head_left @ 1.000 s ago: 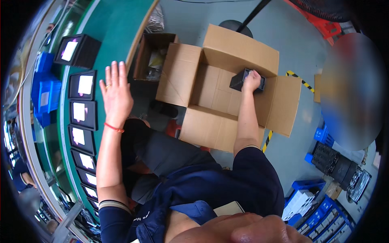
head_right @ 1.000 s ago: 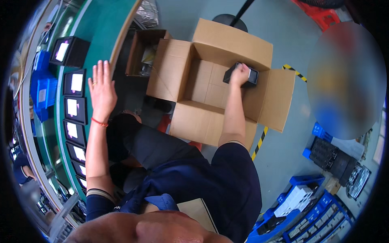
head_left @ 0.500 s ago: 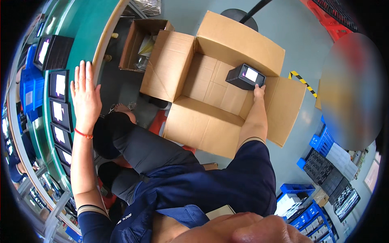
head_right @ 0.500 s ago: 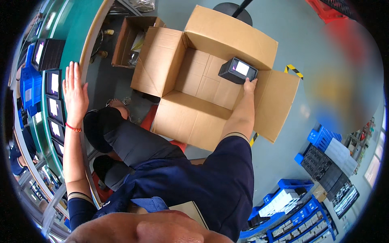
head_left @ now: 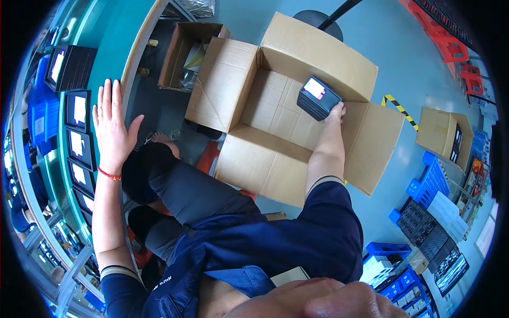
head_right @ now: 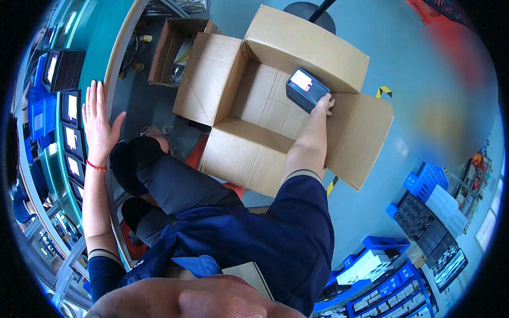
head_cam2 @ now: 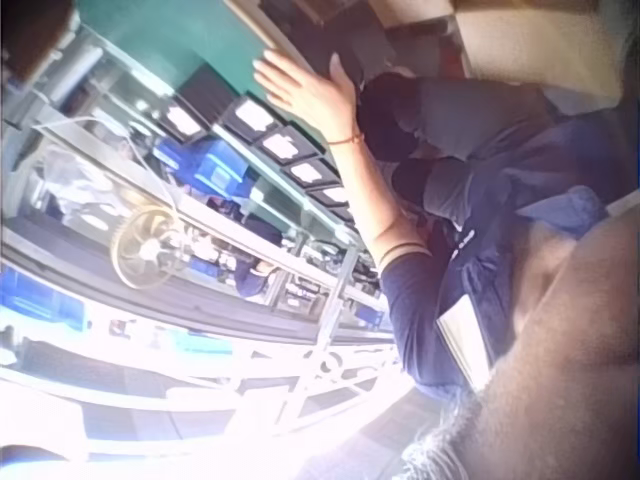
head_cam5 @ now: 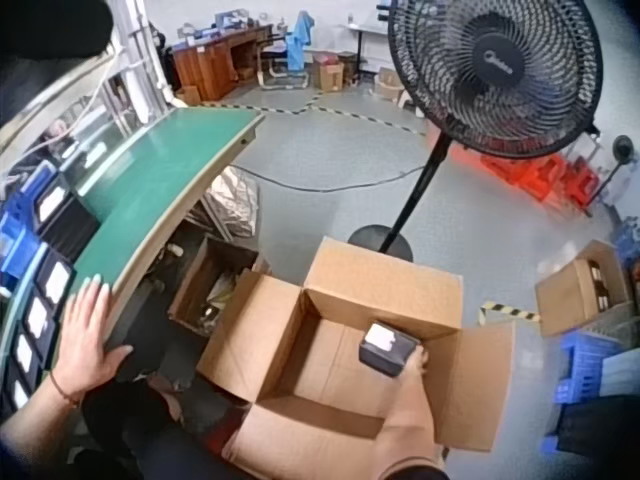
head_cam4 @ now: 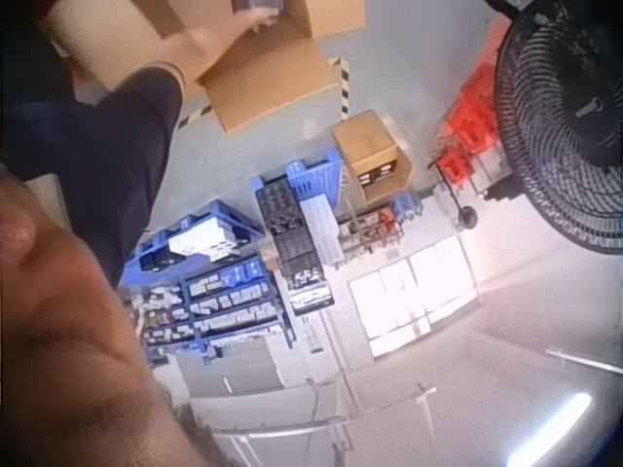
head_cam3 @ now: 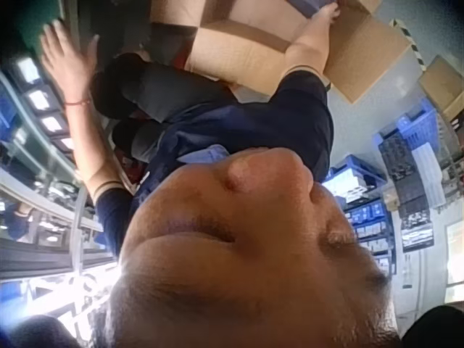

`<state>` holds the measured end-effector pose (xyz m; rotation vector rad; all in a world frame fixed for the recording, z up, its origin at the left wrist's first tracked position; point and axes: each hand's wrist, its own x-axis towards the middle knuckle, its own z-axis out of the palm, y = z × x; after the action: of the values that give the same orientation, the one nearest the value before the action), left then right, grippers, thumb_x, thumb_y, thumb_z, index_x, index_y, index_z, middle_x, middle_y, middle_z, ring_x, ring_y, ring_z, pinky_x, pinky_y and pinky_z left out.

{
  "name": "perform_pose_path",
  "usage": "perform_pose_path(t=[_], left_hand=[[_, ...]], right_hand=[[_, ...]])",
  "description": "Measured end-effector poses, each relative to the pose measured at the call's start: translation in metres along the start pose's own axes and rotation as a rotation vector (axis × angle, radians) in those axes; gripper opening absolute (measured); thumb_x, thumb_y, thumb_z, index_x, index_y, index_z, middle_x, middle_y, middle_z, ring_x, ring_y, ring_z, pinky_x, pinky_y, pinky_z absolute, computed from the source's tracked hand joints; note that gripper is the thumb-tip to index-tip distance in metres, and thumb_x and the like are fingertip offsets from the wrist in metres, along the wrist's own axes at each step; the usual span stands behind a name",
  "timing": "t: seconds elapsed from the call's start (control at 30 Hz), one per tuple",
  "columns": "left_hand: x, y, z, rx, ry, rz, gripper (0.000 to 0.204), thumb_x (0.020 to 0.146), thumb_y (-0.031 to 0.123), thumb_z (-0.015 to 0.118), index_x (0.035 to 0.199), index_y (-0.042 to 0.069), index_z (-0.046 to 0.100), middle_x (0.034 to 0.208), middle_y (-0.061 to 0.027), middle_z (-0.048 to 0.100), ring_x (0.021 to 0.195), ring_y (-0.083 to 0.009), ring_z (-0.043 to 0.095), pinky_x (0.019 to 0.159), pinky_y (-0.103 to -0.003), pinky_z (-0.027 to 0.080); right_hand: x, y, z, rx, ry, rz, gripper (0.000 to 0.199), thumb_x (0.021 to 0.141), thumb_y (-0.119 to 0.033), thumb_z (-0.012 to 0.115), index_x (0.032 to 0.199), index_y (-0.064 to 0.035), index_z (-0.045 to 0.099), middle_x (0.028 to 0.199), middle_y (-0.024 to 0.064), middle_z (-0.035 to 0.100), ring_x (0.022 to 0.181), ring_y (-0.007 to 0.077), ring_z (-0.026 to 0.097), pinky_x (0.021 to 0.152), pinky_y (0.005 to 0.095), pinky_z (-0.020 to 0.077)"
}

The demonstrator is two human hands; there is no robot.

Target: Packing electronic components into individual anti-static bags, placing them into display boxes, adding accessories, and finally packing the boxes into a larger shipping carton.

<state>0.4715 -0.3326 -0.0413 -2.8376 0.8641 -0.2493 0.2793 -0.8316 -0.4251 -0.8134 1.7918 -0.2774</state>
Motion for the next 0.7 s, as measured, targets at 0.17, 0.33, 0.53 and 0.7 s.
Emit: perform_pose_path(t=[0.17,0.33,0.53,0.7], left_hand=[[-0.001,0.003,-0.009,0.011,-0.023,-0.029,0.089,0.075,0.024,0.074,0.147,0.011,0.023,0.15,-0.0133,0.026,0.139,-0.031,0.024,0.11,-0.05,0.024],[-0.001,0.001,-0.005,0.012,-0.035,-0.036,0.09,0.074,0.027,0.074,0.147,0.011,0.023,0.15,-0.0144,0.026,0.139,-0.0317,0.023,0.11,-0.05,0.024],[-0.002,0.003,-0.006,-0.036,-0.019,-0.057,0.097,0.07,0.032,0.078,0.147,0.016,0.022,0.151,-0.0112,0.024,0.14,-0.0301,0.023,0.109,-0.053,0.024],[-0.003,0.004,-0.004,-0.026,-0.011,-0.048,0.097,0.071,0.043,0.075,0.148,0.016,0.022,0.151,-0.0116,0.023,0.14,-0.0311,0.022,0.11,-0.053,0.023]], right_hand=[[-0.007,0.01,-0.005,-0.091,-0.383,-0.179,0.076,0.067,-0.011,0.055,0.135,-0.0251,0.026,0.136,0.0168,0.034,0.114,0.0434,0.045,0.079,0.0731,0.0387],[-0.016,0.009,-0.002,-0.275,-0.449,-0.113,0.077,0.062,-0.008,0.054,0.133,-0.0241,0.029,0.134,0.0179,0.035,0.113,0.0432,0.045,0.07,0.0657,0.048],[-0.04,0.016,0.005,-0.307,-0.463,-0.064,0.085,0.061,0.001,0.049,0.139,-0.0235,0.023,0.129,0.0198,0.035,0.111,0.0428,0.043,0.078,0.0684,0.0464],[-0.049,0.019,-0.018,-0.153,-0.426,-0.03,0.081,0.058,0.001,0.046,0.134,-0.0177,0.025,0.125,0.021,0.037,0.106,0.0454,0.046,0.077,0.0706,0.046]])
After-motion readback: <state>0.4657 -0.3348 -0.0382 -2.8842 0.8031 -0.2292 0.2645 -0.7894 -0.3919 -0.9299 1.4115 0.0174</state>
